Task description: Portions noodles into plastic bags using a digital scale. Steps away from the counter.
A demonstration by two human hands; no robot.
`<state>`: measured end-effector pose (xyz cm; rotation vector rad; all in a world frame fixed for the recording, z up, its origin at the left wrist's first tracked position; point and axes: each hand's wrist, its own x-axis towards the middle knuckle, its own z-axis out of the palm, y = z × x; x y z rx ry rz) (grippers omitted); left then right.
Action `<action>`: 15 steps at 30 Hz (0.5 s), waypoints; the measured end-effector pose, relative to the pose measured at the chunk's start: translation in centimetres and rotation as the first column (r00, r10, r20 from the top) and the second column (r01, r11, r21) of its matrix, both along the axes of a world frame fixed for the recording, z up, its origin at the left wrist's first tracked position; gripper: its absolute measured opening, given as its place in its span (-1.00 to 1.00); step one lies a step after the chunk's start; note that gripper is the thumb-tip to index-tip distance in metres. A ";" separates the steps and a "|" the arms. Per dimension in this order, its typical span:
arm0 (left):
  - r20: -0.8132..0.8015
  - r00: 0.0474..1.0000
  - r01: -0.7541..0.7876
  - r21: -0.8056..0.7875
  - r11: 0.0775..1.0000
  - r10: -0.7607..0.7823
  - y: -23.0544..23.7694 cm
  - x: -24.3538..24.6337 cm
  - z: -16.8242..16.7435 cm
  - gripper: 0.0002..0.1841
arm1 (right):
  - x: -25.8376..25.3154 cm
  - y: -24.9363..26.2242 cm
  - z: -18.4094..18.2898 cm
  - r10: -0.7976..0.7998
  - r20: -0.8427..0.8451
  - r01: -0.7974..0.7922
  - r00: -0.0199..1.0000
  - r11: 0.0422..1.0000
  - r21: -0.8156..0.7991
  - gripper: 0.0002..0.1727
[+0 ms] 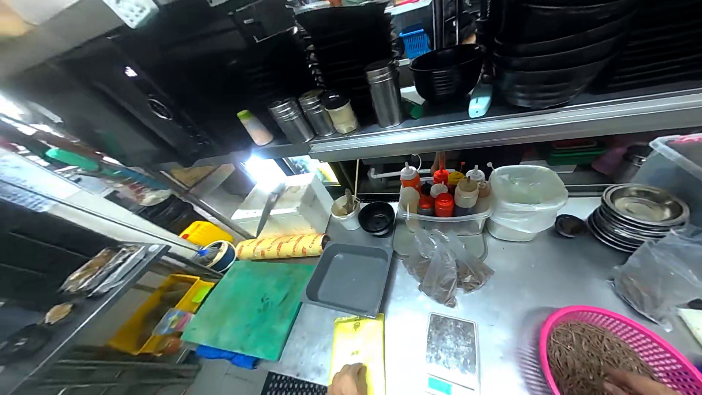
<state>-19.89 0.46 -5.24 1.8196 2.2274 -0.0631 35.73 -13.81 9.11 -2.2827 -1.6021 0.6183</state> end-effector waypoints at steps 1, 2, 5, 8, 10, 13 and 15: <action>0.025 0.999 -0.040 0.001 0.999 0.040 0.2 0.0 -0.2 -0.63 | -0.4 0.8 0.4 0.029 0.000 -0.029 1.000 0.999 0.023 -0.58; 0.039 0.996 -0.074 -0.002 0.997 0.074 0.4 0.0 -0.3 -0.62 | -0.9 1.6 0.7 0.053 -0.002 -0.052 0.999 0.998 0.037 -0.59; 0.002 0.992 -0.124 -0.039 0.992 0.124 0.7 0.3 -0.2 -0.61 | -2.1 3.2 1.0 0.118 -0.005 -0.117 0.993 0.991 0.071 -0.59; -0.010 0.987 -0.158 -0.114 0.981 0.158 1.6 0.6 1.2 -0.61 | -3.4 3.4 0.9 0.154 0.003 -0.154 0.988 0.983 0.100 -0.60; 0.218 0.945 -0.233 -0.069 0.970 0.243 2.2 0.3 3.4 -0.61 | -3.9 2.9 0.8 0.172 -0.008 -0.170 0.985 0.980 0.105 -0.61; 0.746 0.645 -0.389 0.137 0.911 0.164 2.7 0.7 8.7 -0.74 | -4.1 1.7 0.3 0.188 -0.031 -0.185 0.982 0.980 0.080 -0.61; 0.958 0.288 -0.402 0.125 0.907 -0.005 2.9 2.4 13.0 -0.82 | -4.4 1.2 0.0 0.203 -0.083 -0.196 0.976 0.977 0.085 -0.63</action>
